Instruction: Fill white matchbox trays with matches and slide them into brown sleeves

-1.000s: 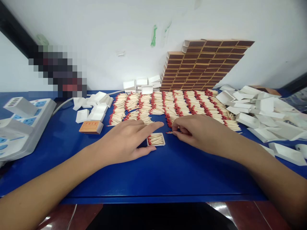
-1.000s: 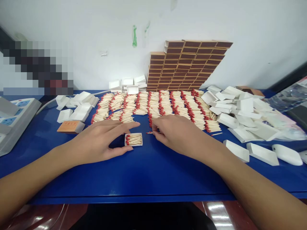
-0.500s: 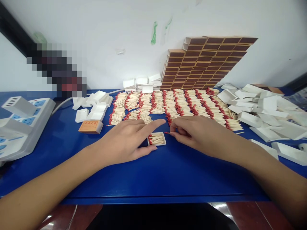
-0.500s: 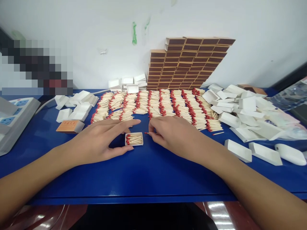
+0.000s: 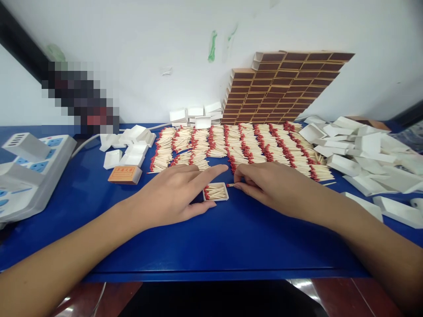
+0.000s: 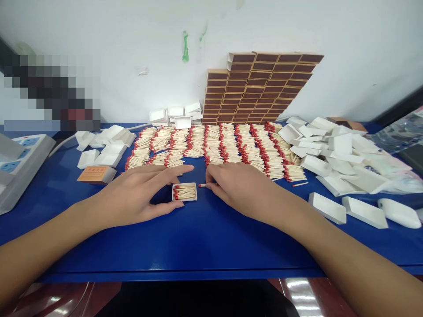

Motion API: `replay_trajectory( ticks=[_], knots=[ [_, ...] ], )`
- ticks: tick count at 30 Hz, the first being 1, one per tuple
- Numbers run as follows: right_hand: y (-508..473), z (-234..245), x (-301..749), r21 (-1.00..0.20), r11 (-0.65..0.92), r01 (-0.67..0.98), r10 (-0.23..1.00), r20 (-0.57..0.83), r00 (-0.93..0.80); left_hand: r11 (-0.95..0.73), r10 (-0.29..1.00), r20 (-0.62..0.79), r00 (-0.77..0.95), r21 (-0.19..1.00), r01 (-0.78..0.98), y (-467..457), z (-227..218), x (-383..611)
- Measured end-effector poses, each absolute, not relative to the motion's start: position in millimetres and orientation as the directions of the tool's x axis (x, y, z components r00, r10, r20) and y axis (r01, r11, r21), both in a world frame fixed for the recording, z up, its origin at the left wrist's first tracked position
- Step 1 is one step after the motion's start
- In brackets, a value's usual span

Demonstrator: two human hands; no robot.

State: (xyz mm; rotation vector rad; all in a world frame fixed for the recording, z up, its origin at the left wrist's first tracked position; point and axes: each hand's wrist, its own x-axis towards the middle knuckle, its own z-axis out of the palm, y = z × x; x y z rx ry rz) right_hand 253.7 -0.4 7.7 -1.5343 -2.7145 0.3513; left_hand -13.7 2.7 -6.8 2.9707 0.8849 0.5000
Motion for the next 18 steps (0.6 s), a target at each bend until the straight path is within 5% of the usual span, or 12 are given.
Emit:
replay_trajectory(
  ticks=[9,18],
  knots=[
    [-11,16,244,-0.224,0.492,0.841,0.867,0.035,-0.497,-0.828,0.558,0.279,0.782,0.115,0.549,3,-5,-11],
    [-8,12,248,-0.113,0.487,0.866,0.87,0.144,-0.471,-0.812,0.581,0.277,0.765,0.128,0.57,3,-7,-11]
  ],
)
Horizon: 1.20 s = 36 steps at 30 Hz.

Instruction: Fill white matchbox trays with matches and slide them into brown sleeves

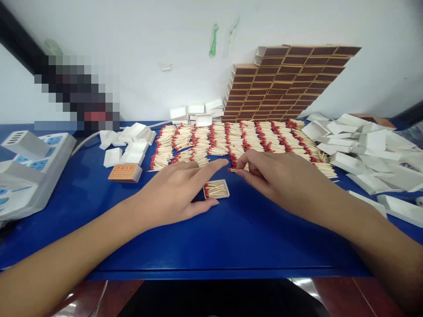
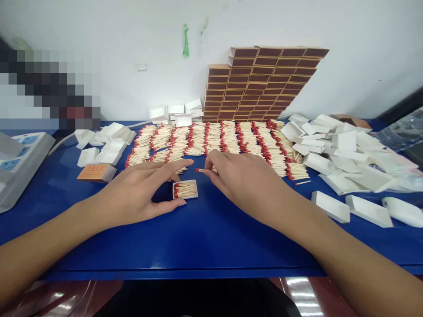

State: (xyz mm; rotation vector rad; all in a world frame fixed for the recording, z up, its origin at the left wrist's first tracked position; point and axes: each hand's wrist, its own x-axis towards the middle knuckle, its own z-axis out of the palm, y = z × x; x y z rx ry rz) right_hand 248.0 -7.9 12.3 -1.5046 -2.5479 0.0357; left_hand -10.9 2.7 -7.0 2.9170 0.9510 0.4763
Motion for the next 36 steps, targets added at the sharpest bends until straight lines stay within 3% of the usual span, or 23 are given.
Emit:
replay_trajectory(
  ticks=[4,13,18,21,23,27,36],
  knots=[
    [-15,11,239,-0.149,0.556,0.818,0.831,0.14,-0.539,-0.811,0.583,0.277,0.764,0.155,0.564,3,-8,-9],
    [-22,-2,221,-0.07,0.631,0.773,0.776,0.092,-0.624,-0.838,0.544,0.328,0.772,0.163,0.521,2,-12,-7],
    [-15,6,238,-0.186,0.588,0.787,0.809,0.127,-0.574,-0.833,0.553,0.31,0.774,0.182,0.523,3,-12,-8],
    [-2,13,259,-0.117,0.519,0.847,0.851,0.164,-0.499,-0.834,0.55,0.329,0.768,0.161,0.528,3,-11,-10],
    [8,15,271,-0.085,0.504,0.859,0.863,0.087,-0.498,-0.841,0.537,0.339,0.772,0.145,0.522,3,-10,-11],
    [17,14,277,-0.153,0.493,0.857,0.864,-0.03,-0.502,-0.84,0.536,0.331,0.777,0.121,0.528,3,-8,-13],
    [15,16,273,-0.185,0.464,0.866,0.873,-0.073,-0.483,-0.833,0.547,0.315,0.776,0.112,0.542,5,-8,-14]
  ],
)
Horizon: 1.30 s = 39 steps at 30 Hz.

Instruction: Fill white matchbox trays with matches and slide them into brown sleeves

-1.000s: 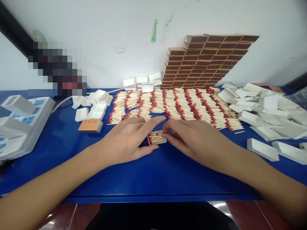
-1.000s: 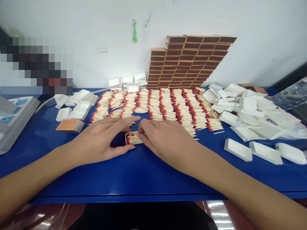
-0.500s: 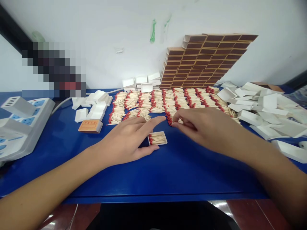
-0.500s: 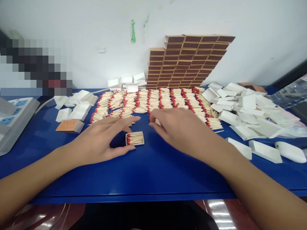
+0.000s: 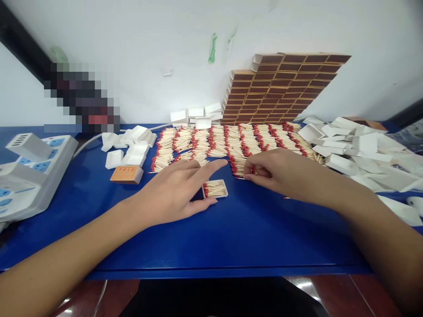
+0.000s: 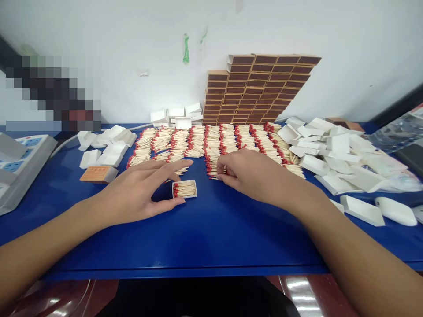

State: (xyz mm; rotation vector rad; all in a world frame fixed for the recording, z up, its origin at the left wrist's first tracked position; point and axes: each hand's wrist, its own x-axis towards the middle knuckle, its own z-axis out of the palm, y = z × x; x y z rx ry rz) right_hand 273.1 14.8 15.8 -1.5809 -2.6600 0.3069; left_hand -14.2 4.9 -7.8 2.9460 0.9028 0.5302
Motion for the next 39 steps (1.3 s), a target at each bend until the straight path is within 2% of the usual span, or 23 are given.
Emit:
replay_trajectory(
  ticks=[12,20,32,39],
  knots=[
    [14,14,275,-0.199,0.505,0.84,0.848,-0.067,-0.526,-0.822,0.565,0.303,0.768,0.122,0.557,6,-7,-13],
    [14,15,274,-0.152,0.492,0.857,0.86,-0.068,-0.506,-0.821,0.567,0.297,0.768,0.129,0.556,6,-6,-14],
    [11,11,270,-0.219,0.546,0.809,0.821,-0.054,-0.569,-0.825,0.56,0.304,0.771,0.116,0.553,5,-6,-13],
    [-9,12,247,-0.301,0.605,0.737,0.792,0.133,-0.596,-0.837,0.545,0.31,0.779,0.151,0.526,2,-9,-8]
  ],
)
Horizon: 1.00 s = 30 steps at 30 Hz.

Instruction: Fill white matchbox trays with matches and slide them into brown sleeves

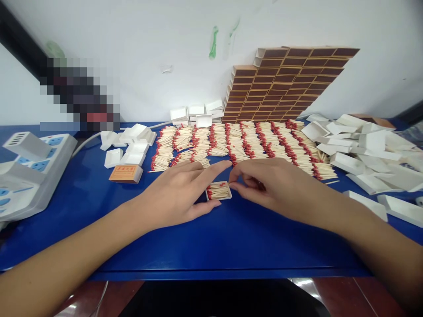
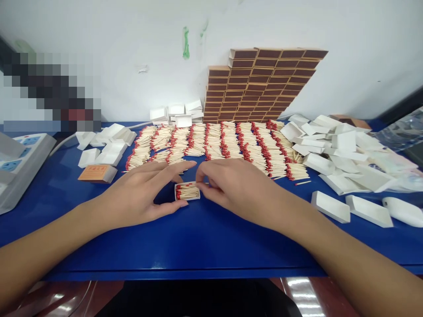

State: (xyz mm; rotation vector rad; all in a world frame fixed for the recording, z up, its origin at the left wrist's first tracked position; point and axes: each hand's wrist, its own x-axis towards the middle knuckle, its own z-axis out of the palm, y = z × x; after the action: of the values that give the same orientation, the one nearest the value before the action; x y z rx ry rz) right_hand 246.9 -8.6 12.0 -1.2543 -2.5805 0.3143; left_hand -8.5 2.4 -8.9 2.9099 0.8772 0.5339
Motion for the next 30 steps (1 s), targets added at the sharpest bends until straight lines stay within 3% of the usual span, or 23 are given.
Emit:
replay_trajectory(
  ticks=[8,13,16,21,30],
  knots=[
    [-15,-4,229,-0.263,0.655,0.708,0.754,0.166,-0.636,-0.843,0.539,0.298,0.788,0.2,0.5,2,-12,-6],
    [-5,9,249,-0.24,0.59,0.771,0.808,0.178,-0.562,-0.83,0.558,0.289,0.778,0.199,0.522,3,-11,-9],
    [6,17,269,-0.149,0.547,0.824,0.837,0.116,-0.534,-0.823,0.567,0.295,0.769,0.188,0.535,3,-11,-11],
    [16,20,285,-0.267,0.55,0.792,0.82,-0.01,-0.573,-0.823,0.567,0.294,0.769,0.17,0.542,4,-10,-12],
    [17,13,275,-0.181,0.51,0.841,0.851,-0.031,-0.524,-0.824,0.565,0.294,0.771,0.153,0.545,6,-8,-14]
  ],
)
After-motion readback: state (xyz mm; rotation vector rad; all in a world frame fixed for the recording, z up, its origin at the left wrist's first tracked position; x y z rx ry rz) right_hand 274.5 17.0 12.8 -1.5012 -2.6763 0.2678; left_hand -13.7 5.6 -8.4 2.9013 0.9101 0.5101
